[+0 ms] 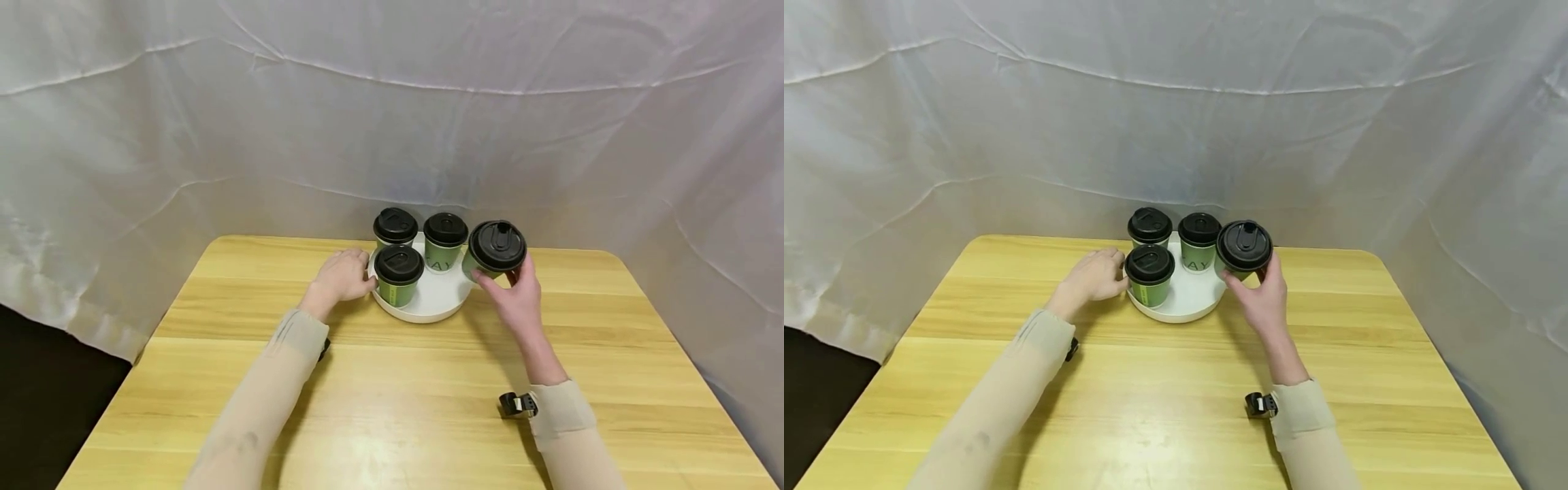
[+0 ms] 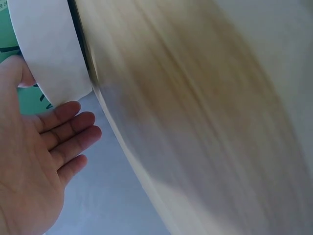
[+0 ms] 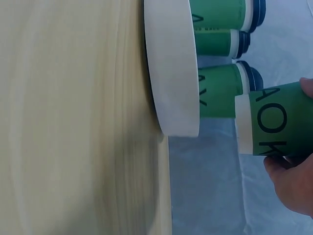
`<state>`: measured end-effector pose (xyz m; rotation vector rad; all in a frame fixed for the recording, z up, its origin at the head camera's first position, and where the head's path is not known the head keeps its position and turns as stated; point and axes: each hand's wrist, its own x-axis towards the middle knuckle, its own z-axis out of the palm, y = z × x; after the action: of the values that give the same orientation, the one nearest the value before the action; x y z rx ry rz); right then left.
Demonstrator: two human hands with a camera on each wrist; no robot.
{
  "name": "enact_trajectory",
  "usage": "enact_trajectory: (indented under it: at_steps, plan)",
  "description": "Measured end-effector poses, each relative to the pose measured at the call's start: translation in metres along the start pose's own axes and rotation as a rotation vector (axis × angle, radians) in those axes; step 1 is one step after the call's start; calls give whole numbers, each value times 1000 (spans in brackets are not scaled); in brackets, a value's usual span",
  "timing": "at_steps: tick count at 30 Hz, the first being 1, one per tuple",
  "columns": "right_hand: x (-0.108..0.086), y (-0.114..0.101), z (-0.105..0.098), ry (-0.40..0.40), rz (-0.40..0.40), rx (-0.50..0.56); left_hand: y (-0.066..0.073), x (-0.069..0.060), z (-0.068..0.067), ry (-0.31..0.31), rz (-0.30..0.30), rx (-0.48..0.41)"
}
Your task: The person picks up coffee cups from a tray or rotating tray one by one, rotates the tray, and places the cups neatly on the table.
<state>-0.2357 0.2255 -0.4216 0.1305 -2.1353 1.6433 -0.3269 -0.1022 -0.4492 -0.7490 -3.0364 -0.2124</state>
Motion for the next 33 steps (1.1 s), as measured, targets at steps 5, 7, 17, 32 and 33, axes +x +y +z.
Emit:
enact_trajectory:
  at_steps: [5, 7, 17, 32, 33]
  plan:
    - [3, 3, -15, 63, 0, -10, 3, 4, 0, -5, 4, 3]
    - [5, 4, -20, 78, 4, -16, 3, 5, 0, -3, 9, 6]
    - [12, 15, -42, 84, 59, -120, 3, 9, 4, -5, -4, -8]
    - [30, 46, -76, 77, 108, -276, 5, 13, 6, 7, 1, -5]
    - [31, 47, -78, 77, 112, -282, 5, 13, 6, 7, 1, -4]
